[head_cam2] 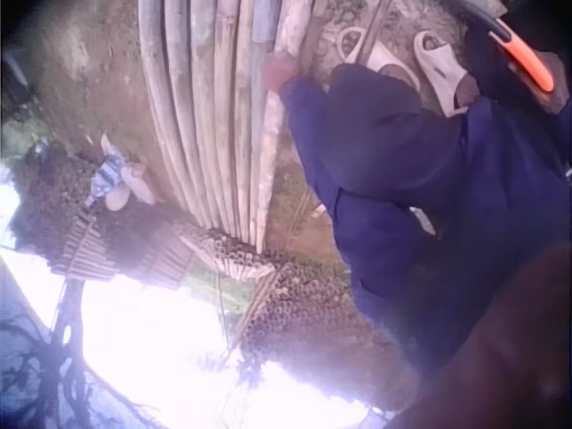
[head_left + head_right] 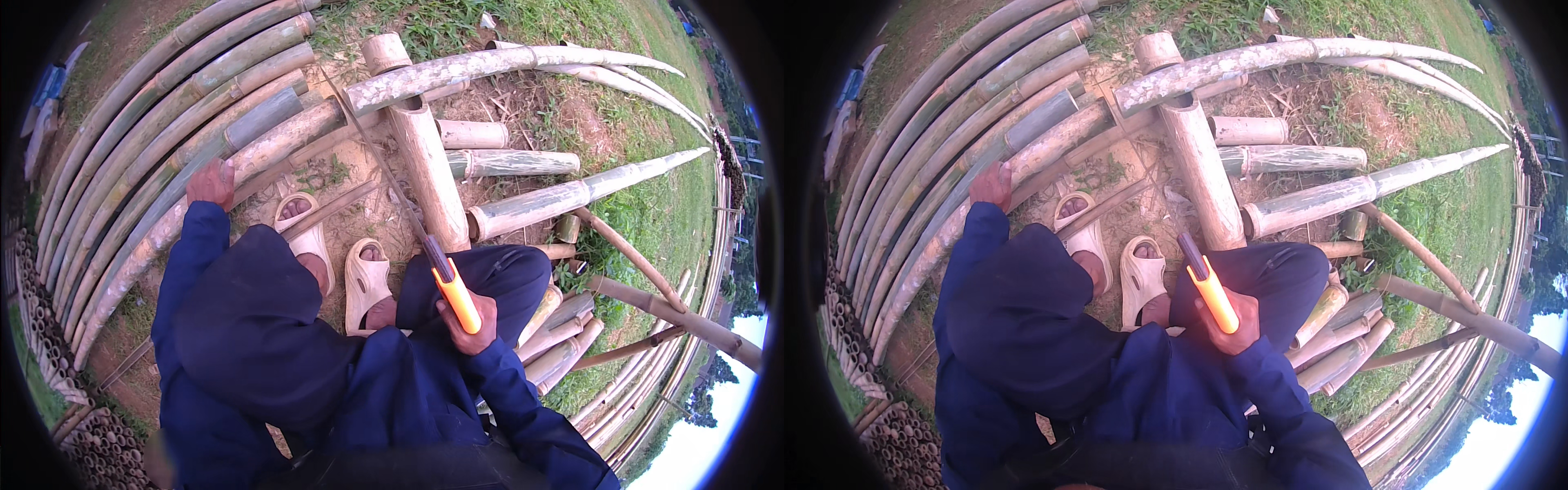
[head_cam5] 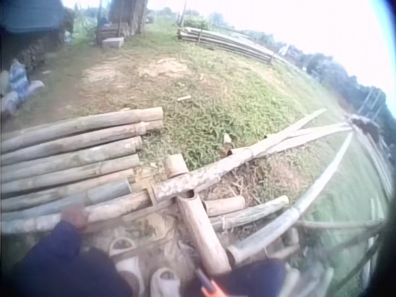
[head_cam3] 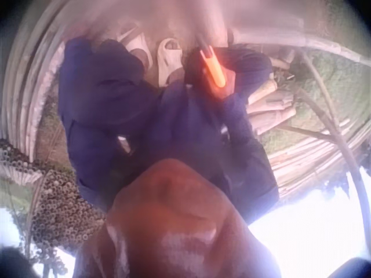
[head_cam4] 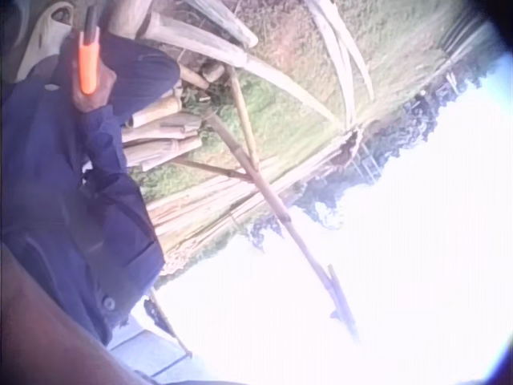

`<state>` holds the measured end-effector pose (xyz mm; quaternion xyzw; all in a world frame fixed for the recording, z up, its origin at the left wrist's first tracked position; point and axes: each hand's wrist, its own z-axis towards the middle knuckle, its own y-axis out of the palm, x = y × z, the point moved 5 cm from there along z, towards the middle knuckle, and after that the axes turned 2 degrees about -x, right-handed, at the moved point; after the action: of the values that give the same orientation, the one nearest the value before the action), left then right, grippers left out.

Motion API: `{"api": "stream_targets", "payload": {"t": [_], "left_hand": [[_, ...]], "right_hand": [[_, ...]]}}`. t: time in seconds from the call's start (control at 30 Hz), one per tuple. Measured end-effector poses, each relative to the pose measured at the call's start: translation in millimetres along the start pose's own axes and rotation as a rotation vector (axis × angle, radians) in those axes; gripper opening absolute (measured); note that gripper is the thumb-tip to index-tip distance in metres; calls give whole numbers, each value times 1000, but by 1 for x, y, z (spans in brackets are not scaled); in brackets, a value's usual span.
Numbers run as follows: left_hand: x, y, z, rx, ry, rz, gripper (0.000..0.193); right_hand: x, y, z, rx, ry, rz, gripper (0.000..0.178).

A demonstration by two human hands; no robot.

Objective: The person positions bamboo poles on a makeshift sawhorse and uses a hand saw to cut them into shorter sections. The person repeatedly repositions the poles and continues sawing through multiple pieces.

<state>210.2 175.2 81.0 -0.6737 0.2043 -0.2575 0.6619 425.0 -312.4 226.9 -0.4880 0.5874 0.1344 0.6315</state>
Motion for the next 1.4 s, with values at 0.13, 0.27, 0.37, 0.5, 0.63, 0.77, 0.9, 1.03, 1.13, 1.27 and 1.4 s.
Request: {"api": "stream_targets", "payload": {"t": [0.13,0.27,0.37,0.5,0.63,0.77,0.9,1.03,1.13,1.27,1.4], "left_hand": [[12,6,0,-15,48,-41,40],[-14,32,-12,-262,-36,-71,34],[-10,44,-11,-254,-26,-80,33],[-11,53,-8,-267,-11,-62,32],[-12,58,-10,-275,-5,-50,32],[-21,54,-17,-274,-8,-44,31],[-28,48,-31,-258,-1,-30,31],[-17,38,-40,-243,7,10,31],[-20,39,-51,-237,-5,-1,32],[-10,44,-60,-231,11,-7,32],[-6,45,-72,-243,21,-3,33]], "right_hand": [[-20,-49,-34,157,-50,-78,21],[-22,-98,-60,423,38,-200,23],[4,-126,-99,703,149,-191,24],[60,-147,-164,893,380,-208,25],[98,-139,-213,922,512,-321,25],[139,-122,-231,863,474,-393,31],[187,-104,-239,737,490,-635,45],[197,-67,-234,507,569,-670,34],[220,-55,-231,153,611,-901,46],[244,-50,-246,-39,322,-873,41],[207,-59,-205,-172,443,-590,32]]}}
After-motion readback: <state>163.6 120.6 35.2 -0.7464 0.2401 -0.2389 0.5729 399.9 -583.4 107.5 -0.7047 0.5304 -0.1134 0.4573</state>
